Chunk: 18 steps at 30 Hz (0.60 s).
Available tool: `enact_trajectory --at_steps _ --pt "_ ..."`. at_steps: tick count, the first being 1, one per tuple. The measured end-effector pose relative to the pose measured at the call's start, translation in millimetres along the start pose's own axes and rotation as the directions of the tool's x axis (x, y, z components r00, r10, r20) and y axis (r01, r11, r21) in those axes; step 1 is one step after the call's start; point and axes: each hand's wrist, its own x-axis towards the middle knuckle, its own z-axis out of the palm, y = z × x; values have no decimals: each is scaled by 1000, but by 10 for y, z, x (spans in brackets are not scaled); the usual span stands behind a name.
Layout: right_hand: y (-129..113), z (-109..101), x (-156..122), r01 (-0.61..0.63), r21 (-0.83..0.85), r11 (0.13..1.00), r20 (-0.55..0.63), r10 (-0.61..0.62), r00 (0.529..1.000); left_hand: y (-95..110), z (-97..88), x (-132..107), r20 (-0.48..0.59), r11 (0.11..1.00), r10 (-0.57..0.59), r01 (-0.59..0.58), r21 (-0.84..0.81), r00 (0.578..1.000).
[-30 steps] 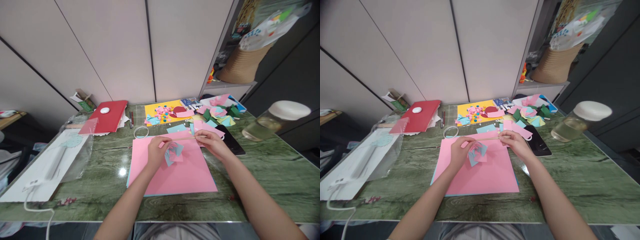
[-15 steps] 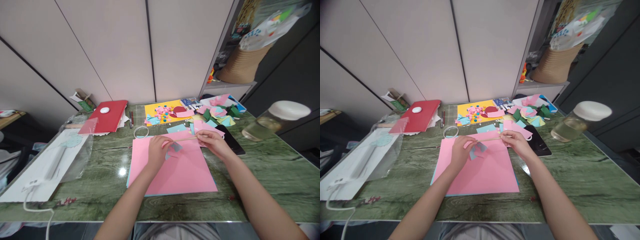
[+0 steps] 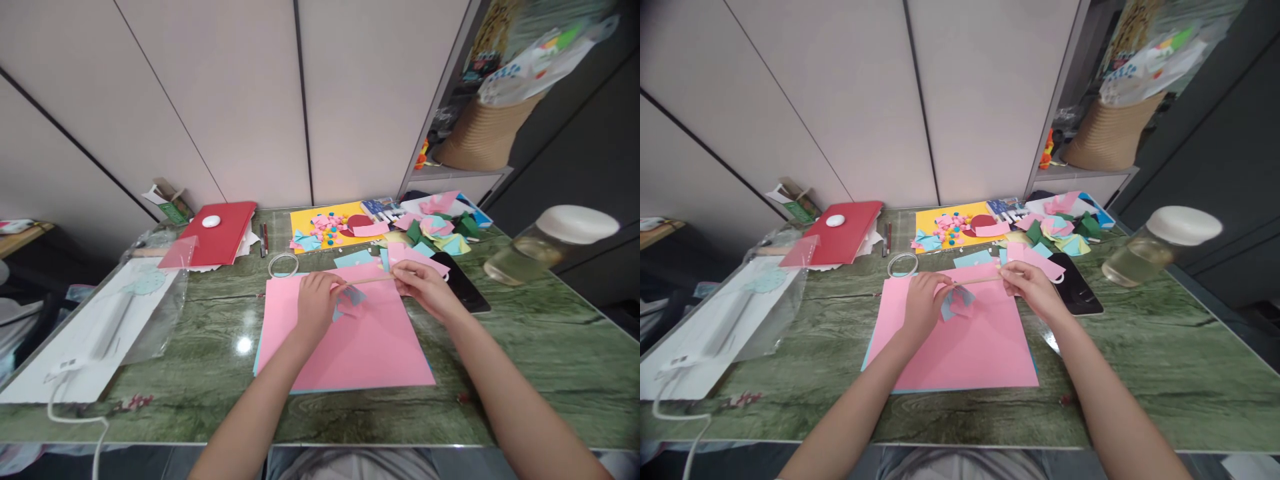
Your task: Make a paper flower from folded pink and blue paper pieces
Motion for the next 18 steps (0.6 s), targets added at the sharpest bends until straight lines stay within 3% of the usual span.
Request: enact_trajectory --at_steps 5,18 --pt "11 2 0 62 -66 996 -28 -64 998 -4 13 1 8 999 -49 49 -13 999" --pt "7 -2 -3 79 -161 984 -9 -82 997 -8 26 0 29 993 -93 95 -63 995"
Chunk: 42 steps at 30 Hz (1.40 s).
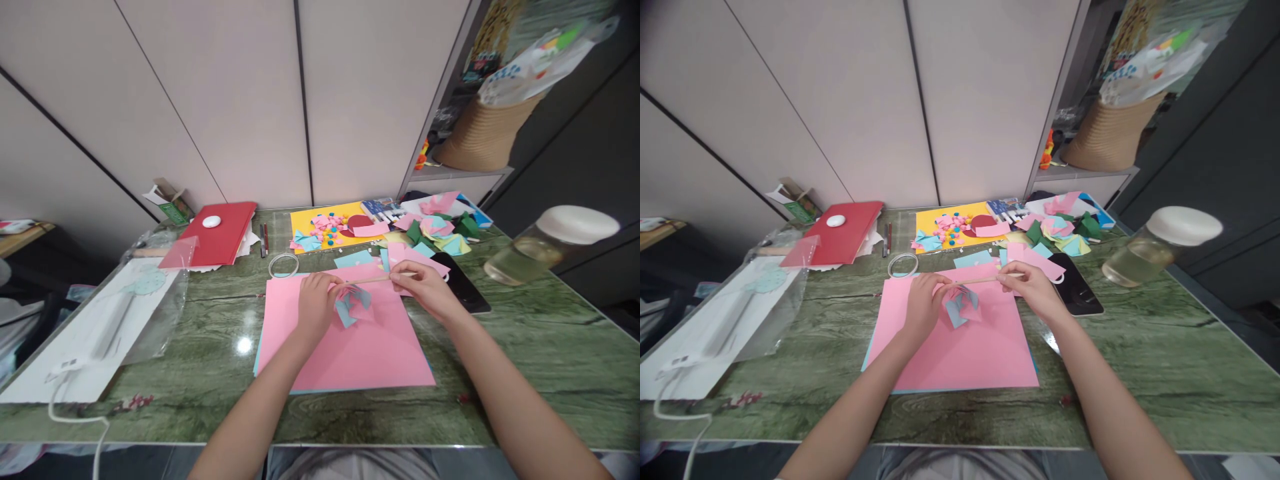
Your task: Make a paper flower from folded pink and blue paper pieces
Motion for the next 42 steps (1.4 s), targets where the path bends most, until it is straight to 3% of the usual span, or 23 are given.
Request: enact_trajectory --at_steps 15,42 --pt "-15 22 -10 -1 26 1000 -11 1 1000 -6 7 7 1 999 -46 46 8 999" --pt "-26 44 -14 12 -130 991 -34 -16 999 -55 51 10 38 996 -4 1 88 999"
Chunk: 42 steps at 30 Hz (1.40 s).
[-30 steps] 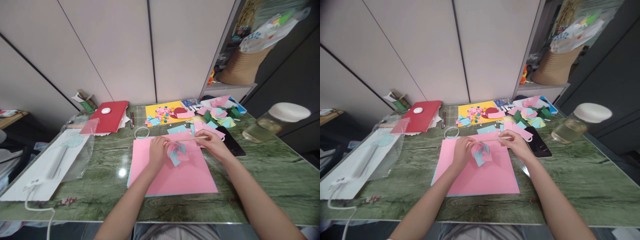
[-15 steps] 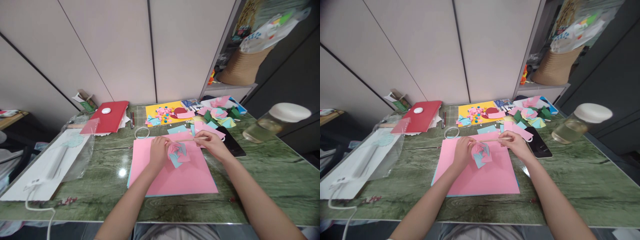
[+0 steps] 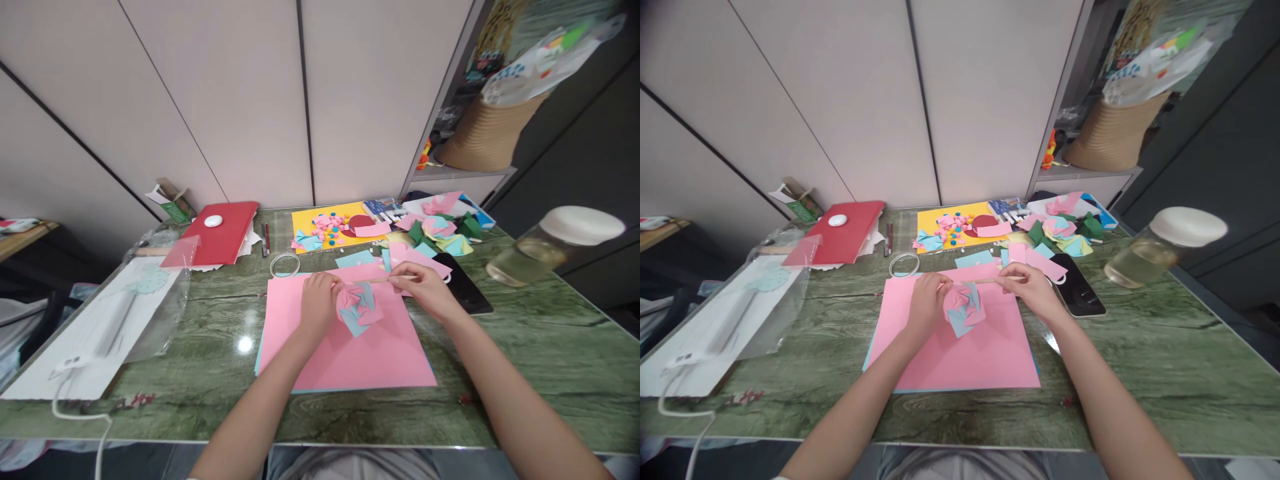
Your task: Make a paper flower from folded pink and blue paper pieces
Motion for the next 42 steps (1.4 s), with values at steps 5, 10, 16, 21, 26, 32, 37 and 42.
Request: enact_trajectory --at_steps 5,10,16,21,26,32,37,42 --pt "-28 9 -1 11 12 1000 -1 -11 1000 1 -8 -4 3 1000 2 -2 0 1000" --pt "-22 3 -6 14 1 1000 4 -14 1000 11 -13 1 7 1000 -6 6 -11 1000" --pt "-14 4 1 8 -26 1000 -1 -8 1000 22 -19 1 16 1000 -16 16 2 1000" --pt "-29 3 6 15 -40 999 0 -15 1000 18 -17 -6 14 1000 -9 10 -3 1000" --pt "-52 5 7 35 -71 997 -10 -36 999 22 -19 1 29 1000 -18 18 7 999" --pt "-16 -9 15 52 -131 990 -15 -54 998 33 -29 1 37 1000 -25 25 8 999" --pt "-1 -19 18 65 -159 985 -7 -67 998 33 -34 1 40 1000 -24 24 2 999" --pt "13 -22 27 71 -189 979 -10 -74 997 29 -36 -1 41 1000 -20 20 6 999"
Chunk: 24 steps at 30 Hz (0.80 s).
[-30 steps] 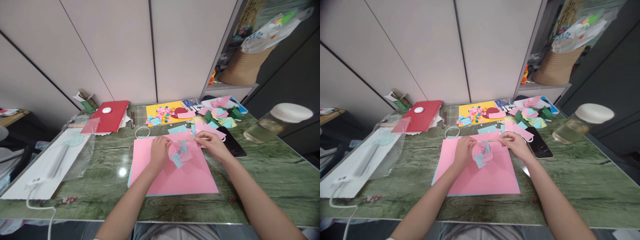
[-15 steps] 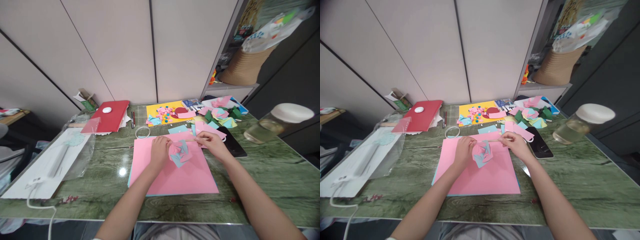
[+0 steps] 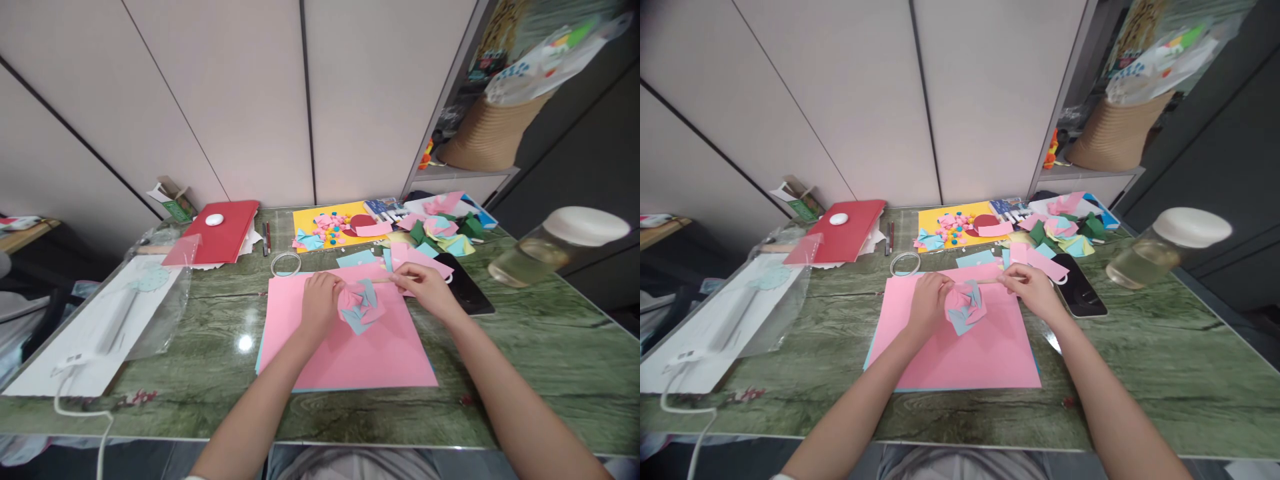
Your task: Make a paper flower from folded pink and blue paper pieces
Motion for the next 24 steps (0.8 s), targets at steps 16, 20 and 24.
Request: enact_trajectory --at_steps 16,20,24 --pt "106 -78 47 -12 147 989 -208 43 977 -15 4 7 -26 992 -48 45 -115 998" --pt "209 -53 69 -24 13 1000 -269 27 963 -49 19 12 -29 948 -136 122 -294 990" --pt "228 94 52 139 -396 908 -215 -238 947 -79 41 33 42 808 -267 247 -535 963"
